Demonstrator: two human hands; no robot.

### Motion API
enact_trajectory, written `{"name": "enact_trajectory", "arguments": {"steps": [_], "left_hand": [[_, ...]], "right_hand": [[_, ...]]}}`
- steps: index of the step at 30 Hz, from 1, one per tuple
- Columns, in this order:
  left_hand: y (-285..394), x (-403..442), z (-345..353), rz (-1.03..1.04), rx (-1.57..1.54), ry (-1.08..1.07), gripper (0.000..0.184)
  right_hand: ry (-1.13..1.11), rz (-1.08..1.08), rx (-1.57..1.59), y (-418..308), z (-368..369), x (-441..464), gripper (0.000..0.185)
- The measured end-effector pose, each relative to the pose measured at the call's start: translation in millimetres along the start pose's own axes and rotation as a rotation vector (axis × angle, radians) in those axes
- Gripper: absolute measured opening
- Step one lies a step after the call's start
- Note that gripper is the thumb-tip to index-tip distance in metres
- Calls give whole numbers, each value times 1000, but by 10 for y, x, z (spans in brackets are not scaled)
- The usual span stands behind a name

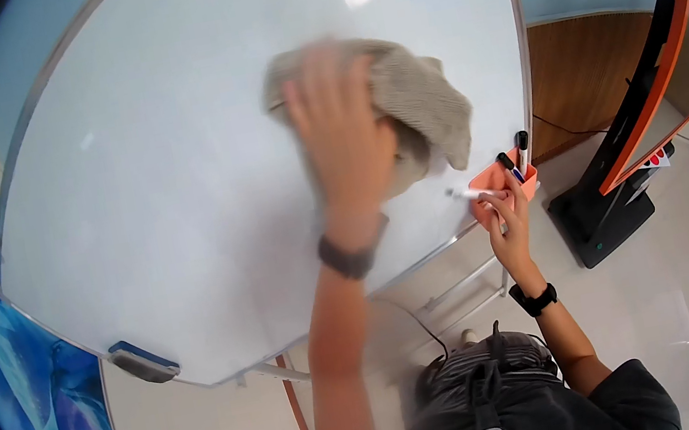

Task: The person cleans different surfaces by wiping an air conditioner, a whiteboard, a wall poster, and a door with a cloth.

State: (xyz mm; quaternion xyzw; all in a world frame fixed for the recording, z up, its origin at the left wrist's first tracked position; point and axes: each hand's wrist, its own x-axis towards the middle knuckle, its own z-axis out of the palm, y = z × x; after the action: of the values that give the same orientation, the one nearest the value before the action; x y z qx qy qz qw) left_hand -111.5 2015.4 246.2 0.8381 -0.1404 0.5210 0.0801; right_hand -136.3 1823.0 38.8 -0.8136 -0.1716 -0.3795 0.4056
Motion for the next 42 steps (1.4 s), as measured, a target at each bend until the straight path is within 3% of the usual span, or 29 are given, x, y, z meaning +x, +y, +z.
{"name": "enact_trajectory", "arguments": {"steps": [7,14,18,22,27,30,33,36,38,39,40,42], "left_hand": [[-743,-208,-693,-88,199,219,47],[-1400,-914,-1354,-119,346,258,53],[-1721,-1422,-1621,-590,-145,537,56],[-2235,-2144,-1715,-734,-152,801,48],[-2216,-3129,-1738,-647,-13,577,44],[-1929,-3254,-1958,-709,-97,413,43],[-2073,-3217,-2230,-713,-75,336,45],[-2194,-2742,-2813,-478,-124,365,46],[-2311,-2294,-3206,-317,-226,378,47],[-2356,-2144,-3233,-265,-300,379,48],[-2341,-2045,-3250,-330,-444,338,48],[-2371,-1966,-3174,-453,-679,207,52]], "right_hand": [[11,73,11,-110,173,-118,28],[50,171,84,-428,437,-208,33],[18,-6,62,-821,588,-249,37],[-98,-108,310,-1563,933,-435,43],[-458,-394,530,-2818,1493,-760,58],[-676,-402,712,-3361,1933,-1110,64],[-749,-246,849,-3810,2045,-1070,63],[-452,-344,892,-4307,2121,-800,63],[-281,-402,733,-4581,2109,-543,70],[-135,-341,829,-4754,2101,-477,77],[-57,-285,813,-4708,2203,-529,84],[126,-135,1096,-4782,2280,-481,89]]}}
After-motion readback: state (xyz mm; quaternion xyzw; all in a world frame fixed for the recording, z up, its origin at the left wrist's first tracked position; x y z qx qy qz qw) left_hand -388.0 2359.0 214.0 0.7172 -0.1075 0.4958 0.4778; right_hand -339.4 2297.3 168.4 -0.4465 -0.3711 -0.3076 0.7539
